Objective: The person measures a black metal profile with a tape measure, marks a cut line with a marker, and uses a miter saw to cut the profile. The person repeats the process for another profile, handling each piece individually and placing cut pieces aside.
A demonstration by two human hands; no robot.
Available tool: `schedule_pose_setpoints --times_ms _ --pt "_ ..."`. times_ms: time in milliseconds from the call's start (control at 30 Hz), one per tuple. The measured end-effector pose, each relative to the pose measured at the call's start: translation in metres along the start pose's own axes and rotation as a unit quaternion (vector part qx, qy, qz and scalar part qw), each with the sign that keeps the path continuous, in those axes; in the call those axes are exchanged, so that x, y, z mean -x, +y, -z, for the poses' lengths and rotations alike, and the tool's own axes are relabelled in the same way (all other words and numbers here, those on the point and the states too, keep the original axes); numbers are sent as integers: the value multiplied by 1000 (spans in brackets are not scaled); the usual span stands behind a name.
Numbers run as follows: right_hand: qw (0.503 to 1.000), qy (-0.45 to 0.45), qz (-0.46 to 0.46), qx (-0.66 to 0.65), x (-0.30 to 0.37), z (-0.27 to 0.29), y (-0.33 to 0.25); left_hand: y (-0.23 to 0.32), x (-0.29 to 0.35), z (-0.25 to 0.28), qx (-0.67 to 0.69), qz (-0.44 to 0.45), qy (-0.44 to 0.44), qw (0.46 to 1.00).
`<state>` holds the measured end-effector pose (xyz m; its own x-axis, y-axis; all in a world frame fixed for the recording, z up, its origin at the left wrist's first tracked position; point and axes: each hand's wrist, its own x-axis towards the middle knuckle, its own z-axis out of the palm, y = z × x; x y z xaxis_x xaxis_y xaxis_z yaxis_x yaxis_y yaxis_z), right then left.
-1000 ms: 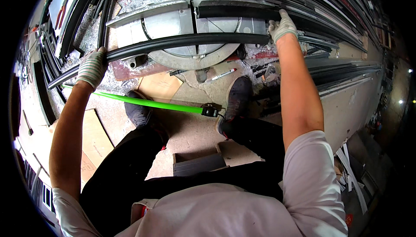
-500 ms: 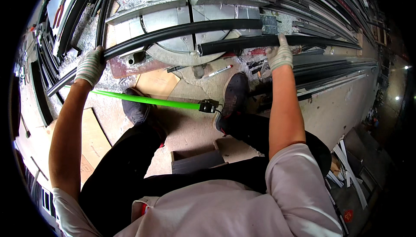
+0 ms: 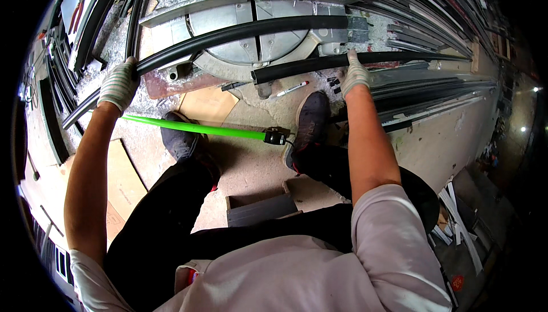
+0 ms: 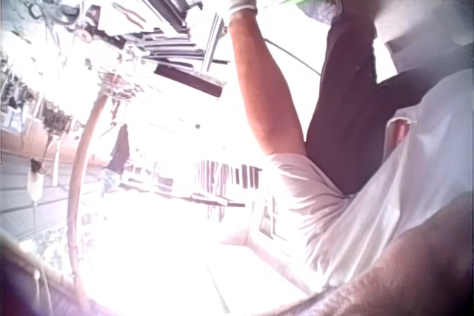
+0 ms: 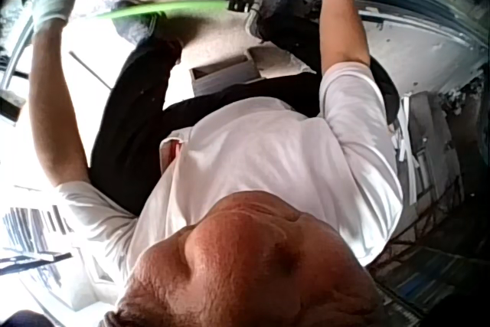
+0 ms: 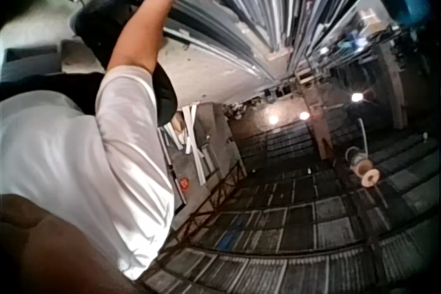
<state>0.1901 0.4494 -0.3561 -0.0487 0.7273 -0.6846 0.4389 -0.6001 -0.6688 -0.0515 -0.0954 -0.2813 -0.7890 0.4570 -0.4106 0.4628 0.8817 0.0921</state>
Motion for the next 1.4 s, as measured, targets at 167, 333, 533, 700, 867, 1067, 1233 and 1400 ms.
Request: schedule_pose_setpoints --times_ms 167,333,533,700,867,1067,1233,1400 --pt "893 262 224 289 29 -14 -10 -1 2 1 6 -2 3 1000" --pt "862 148 376 305 65 -32 -22 -2 3 0 23 -6 11 1000" --pt "921 -78 284 254 79 -70 -8 -6 0 -7 58 -28 38 997" --pt "975 -141 109 132 126 -93 -15 -14 6 -10 78 -42 63 994" --pt "956 -258 85 -112 118 -89 -19 -15 9 -3 94 -63 103 988" --pt "894 -379 137 -198 135 -79 -34 -15 12 9 51 -76 158 983" --pt "860 -434 148 -226 139 -79 -34 -14 16 17 55 -78 192 977" --pt "859 -431 128 -243 126 -81 -26 -13 12 20 64 -103 185 975"
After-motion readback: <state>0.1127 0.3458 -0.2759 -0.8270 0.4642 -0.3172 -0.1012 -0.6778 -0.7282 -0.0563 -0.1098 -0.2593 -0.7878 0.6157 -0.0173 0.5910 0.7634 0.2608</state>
